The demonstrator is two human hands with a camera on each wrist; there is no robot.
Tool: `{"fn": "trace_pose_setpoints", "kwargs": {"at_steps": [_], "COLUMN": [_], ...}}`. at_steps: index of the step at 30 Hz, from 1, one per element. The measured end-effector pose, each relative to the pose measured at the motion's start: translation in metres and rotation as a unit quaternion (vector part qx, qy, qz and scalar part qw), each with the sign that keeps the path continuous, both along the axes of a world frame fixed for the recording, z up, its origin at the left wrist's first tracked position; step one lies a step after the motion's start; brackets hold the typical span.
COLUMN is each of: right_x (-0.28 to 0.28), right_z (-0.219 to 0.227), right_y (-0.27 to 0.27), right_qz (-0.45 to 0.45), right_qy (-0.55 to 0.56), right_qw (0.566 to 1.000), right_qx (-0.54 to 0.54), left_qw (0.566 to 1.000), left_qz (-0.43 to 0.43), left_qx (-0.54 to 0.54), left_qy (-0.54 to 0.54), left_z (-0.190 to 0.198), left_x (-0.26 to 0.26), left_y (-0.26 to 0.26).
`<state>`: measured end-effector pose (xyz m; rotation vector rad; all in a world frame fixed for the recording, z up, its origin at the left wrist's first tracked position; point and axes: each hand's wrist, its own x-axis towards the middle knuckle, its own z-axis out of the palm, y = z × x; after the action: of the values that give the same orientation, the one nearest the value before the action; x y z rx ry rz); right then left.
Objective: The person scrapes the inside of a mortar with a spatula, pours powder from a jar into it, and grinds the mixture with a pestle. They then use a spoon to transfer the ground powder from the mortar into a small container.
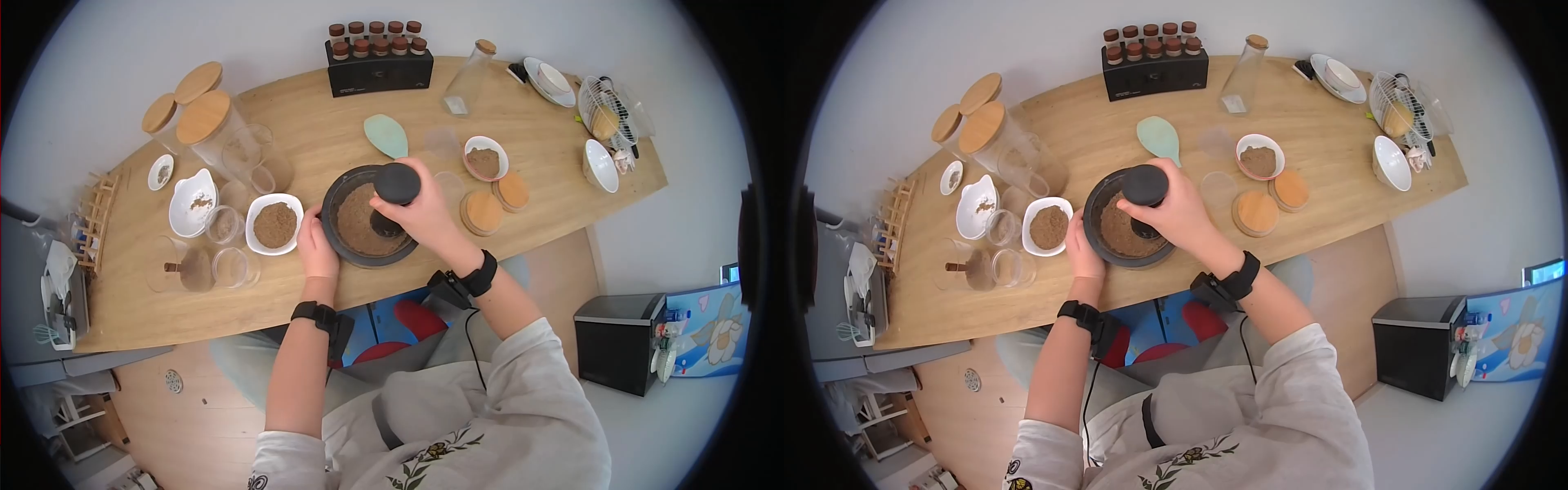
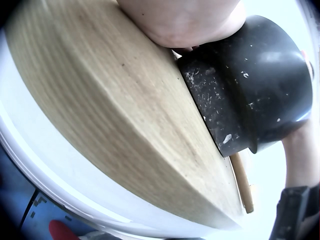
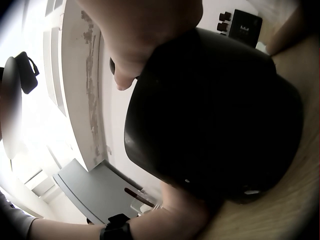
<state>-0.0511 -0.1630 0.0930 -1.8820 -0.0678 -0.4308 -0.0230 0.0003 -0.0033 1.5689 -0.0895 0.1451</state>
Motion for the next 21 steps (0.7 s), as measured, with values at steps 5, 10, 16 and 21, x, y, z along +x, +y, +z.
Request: {"fn": "trace_pose_setpoints", "kwargs": {"at_steps": [5,10,16,21], "right_x": [0.001,-0.001,-0.002,-0.002], "right_z": [0.005,0.009,0.008,0.006], "right_y": [0.0,0.001,0.002,-0.001], "right_qz": [-0.002,0.0,0.012,0.05], "right_qy": [-0.001,0.014,0.0,-0.009], "right_qw": [1.0,1.0,0.998,0.992], "right_qx": [0.008,-0.028,-0.065,-0.111], "left_qw": [1.0,1.0,1.0,1.0], "left_qz": [0.006,0.014,0.007,0.006], "left_qx": [0.003,0.018,0.004,0.006], "left_qy": [0.004,-0.006,0.007,0.008], "left_z": [0.001,0.006,0.011,0.009], "left_x": [0.0,-0.002,-0.004,-0.003], "left_y": [-0.001,-0.002,-0.001,-0.001]}}
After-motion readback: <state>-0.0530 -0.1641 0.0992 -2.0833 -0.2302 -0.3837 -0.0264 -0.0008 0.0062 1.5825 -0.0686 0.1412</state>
